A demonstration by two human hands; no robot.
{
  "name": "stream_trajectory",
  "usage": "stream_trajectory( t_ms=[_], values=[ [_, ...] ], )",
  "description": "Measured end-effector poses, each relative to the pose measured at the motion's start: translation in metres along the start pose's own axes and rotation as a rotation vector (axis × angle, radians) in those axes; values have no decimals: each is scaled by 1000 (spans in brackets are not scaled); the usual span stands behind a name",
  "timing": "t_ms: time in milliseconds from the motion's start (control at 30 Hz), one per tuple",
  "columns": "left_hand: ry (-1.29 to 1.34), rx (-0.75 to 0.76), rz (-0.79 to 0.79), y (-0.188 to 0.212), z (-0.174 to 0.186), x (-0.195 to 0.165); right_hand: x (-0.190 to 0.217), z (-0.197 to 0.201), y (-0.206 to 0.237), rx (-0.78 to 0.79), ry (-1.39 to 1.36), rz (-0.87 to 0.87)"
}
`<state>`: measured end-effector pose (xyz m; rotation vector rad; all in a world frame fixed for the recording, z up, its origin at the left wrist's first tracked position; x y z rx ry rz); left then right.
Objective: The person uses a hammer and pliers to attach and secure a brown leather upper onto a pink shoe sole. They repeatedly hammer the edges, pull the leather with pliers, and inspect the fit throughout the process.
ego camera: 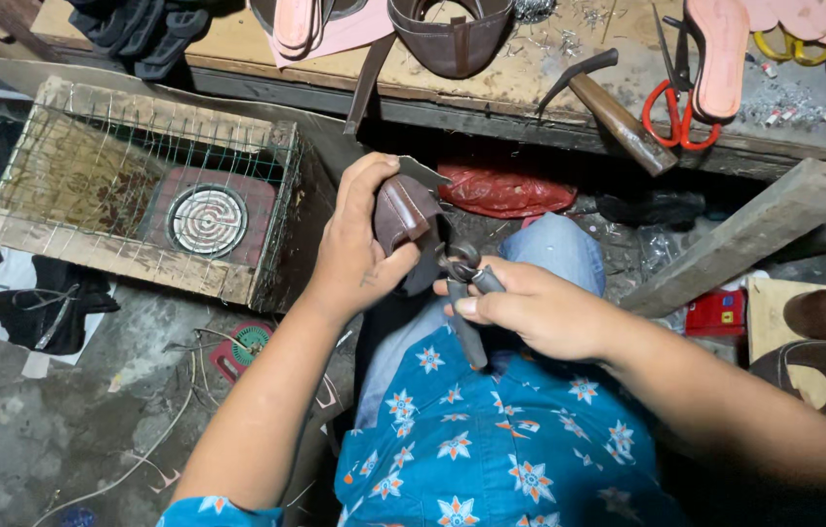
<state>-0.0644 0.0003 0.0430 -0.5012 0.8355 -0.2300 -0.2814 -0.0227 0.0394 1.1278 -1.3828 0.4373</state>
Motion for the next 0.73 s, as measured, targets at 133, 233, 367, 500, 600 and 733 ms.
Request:
stream_trajectory(
  t_ms=[133, 233, 367, 500, 600, 733],
  values=[
    [2, 34, -69, 9, -1, -14, 3, 5, -1, -4, -1, -97],
    [-43, 41, -145, 18, -5, -20, 4, 11, 10, -30, 16, -162],
    [0, 61, -167, 22, -4, -17, -15, 4, 32, -219, 96, -151],
    [-31, -28, -150, 14, -8, -17, -21, -6, -14, -477, 503, 568],
    [-99, -42, -124, -1, -13, -16, -39, 12, -33, -355, -34, 332],
    [-175, -32, -37, -5, -30, -22, -32, 38, -9, -386, 558, 359]
  ],
)
Point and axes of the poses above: each hand's wrist, its own y-axis away from the middle knuckle, its own z-axis out of the back of the hand, x = y × z, the point moved 3 cm from there along -y, towards the middle knuckle, and after that the axes turned 6 degrees about -y, right-handed, at the moved point
